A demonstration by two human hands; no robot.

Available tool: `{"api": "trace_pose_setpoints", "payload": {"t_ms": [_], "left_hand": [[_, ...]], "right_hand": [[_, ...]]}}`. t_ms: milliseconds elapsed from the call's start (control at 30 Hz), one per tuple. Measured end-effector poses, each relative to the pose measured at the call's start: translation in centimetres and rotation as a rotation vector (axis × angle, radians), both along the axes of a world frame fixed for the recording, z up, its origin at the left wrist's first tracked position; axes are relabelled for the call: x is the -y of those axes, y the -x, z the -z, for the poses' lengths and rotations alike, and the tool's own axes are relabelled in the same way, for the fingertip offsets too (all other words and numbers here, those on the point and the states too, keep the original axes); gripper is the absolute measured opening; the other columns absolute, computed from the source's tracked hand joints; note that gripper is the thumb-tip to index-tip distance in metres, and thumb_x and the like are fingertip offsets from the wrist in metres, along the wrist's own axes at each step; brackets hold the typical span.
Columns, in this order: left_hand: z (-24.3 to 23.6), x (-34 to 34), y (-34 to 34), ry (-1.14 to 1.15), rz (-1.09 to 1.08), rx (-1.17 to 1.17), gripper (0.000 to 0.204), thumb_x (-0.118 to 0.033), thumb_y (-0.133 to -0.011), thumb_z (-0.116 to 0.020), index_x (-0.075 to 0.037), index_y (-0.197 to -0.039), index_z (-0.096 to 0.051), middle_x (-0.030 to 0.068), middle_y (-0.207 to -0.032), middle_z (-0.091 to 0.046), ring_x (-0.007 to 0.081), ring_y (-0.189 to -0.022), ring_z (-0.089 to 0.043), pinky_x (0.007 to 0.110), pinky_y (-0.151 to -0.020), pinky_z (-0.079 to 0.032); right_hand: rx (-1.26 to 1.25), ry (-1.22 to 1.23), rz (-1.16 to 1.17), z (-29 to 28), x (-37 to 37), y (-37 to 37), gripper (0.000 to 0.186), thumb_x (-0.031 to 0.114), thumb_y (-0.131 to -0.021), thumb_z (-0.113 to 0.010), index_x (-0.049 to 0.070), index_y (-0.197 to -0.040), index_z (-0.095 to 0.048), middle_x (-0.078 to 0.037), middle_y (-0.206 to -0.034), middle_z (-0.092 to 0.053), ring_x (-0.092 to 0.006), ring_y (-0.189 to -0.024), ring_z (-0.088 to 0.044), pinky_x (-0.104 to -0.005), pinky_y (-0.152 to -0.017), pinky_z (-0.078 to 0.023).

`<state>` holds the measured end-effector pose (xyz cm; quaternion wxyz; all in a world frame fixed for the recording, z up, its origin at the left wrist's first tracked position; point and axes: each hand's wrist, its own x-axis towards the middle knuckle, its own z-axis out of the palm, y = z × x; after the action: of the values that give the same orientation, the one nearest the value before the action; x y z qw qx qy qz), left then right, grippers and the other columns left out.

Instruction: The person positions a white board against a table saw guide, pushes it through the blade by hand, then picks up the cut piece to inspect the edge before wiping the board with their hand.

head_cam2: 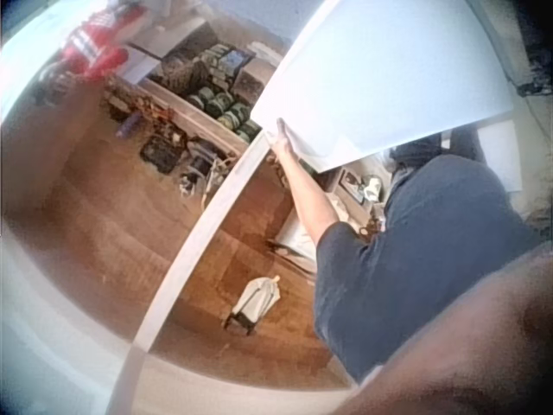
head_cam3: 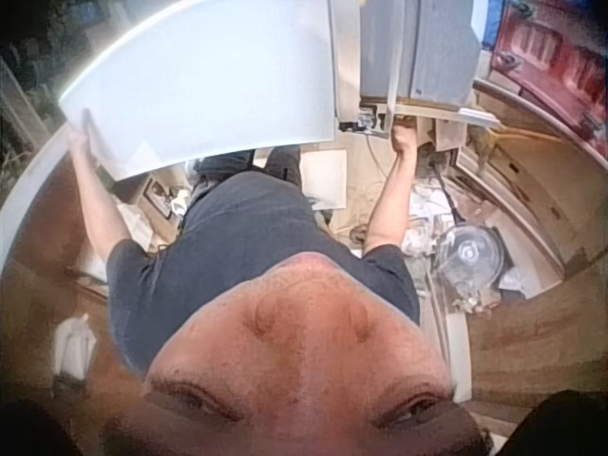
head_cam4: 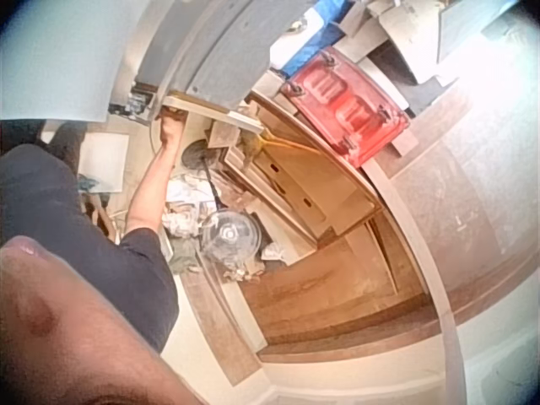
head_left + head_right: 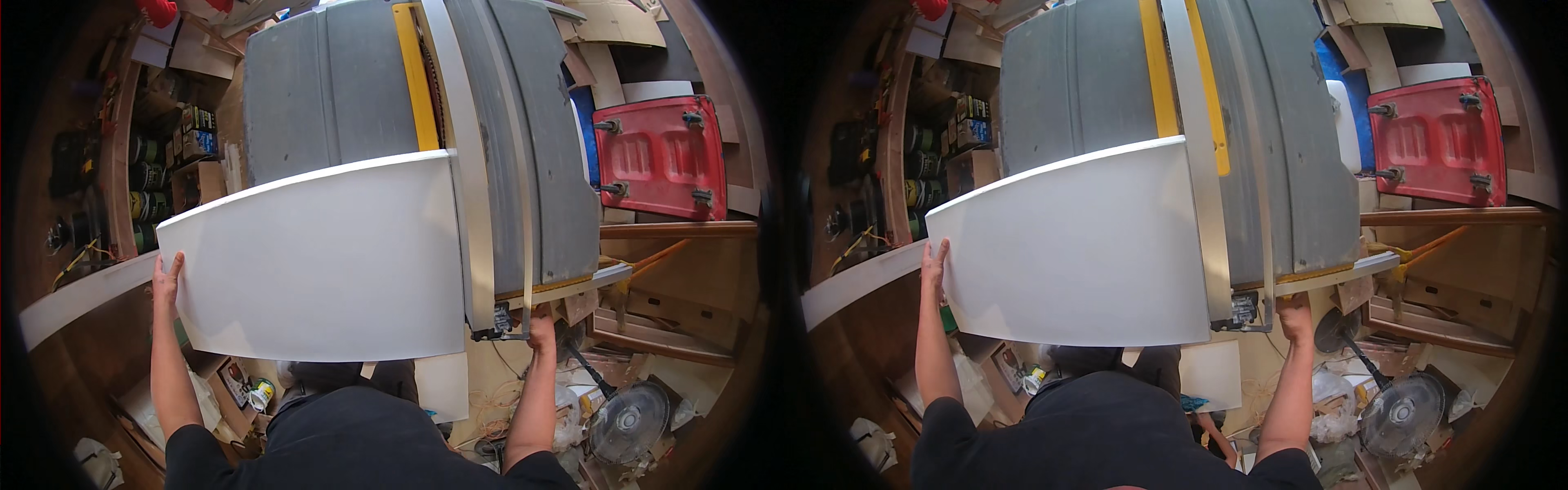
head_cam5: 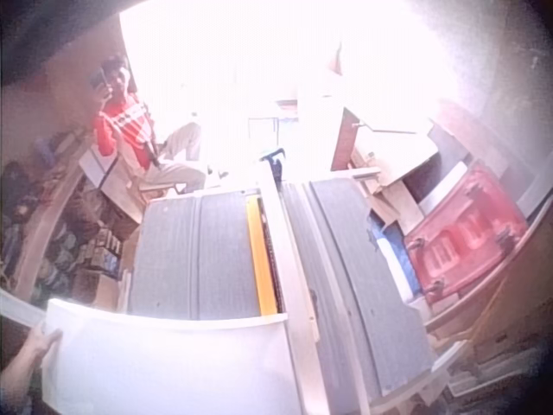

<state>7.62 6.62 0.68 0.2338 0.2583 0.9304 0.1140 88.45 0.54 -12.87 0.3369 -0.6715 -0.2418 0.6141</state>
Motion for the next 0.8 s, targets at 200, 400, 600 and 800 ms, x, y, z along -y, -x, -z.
{"api": "trace_pose_setpoints", "payload": {"t_ms": [200,400,600,800], "left_hand": [[0.1,0.1,0.2,0.031,-0.023,0.005,0.118,-0.077,-0.077,-0.08,-0.012,-0.165,-0.036,0.0171,-0.156,-0.052,0.0334,-0.14,-0.053,0.051,-0.116,-0.041],[-0.4,-0.4,-0.2,0.06,-0.031,0.041,0.125,-0.08,-0.075,-0.079,-0.013,-0.168,-0.029,0.018,-0.165,-0.043,0.0363,-0.149,-0.044,0.055,-0.12,-0.036],[-0.4,-0.3,-0.6,0.032,-0.044,0.023,0.125,-0.08,-0.073,-0.081,-0.013,-0.167,-0.033,0.0182,-0.158,-0.051,0.0357,-0.143,-0.051,0.054,-0.117,-0.04],[-0.8,-0.8,-1.2,0.074,-0.057,0.008,0.123,-0.079,-0.073,-0.081,-0.013,-0.166,-0.034,0.0172,-0.158,-0.052,0.0352,-0.143,-0.051,0.054,-0.117,-0.04]], "right_hand": [[0.006,0.02,-0.03,0.2,-0.1,-0.2,0.048,-0.006,-0.075,-0.079,0.002,-0.122,-0.068,-0.003,-0.111,-0.07,-0.0158,-0.099,-0.067,-0.0333,-0.085,-0.054],[0.033,0.014,-0.053,0.5,0.2,-0.4,0.039,-0.007,-0.081,-0.073,0.003,-0.119,-0.068,-0.002,-0.109,-0.07,-0.0145,-0.098,-0.066,-0.0319,-0.084,-0.053],[0.017,-0.005,-0.049,0.5,0.2,-0.4,0.035,-0.005,-0.085,-0.072,0.003,-0.119,-0.069,-0.002,-0.111,-0.07,-0.0141,-0.1,-0.065,-0.0317,-0.088,-0.052],[0.032,0.0,-0.05,-0.1,-0.1,0.0,0.037,-0.004,-0.085,-0.073,0.003,-0.121,-0.068,-0.002,-0.112,-0.07,-0.0151,-0.103,-0.065,-0.033,-0.09,-0.052]]}}
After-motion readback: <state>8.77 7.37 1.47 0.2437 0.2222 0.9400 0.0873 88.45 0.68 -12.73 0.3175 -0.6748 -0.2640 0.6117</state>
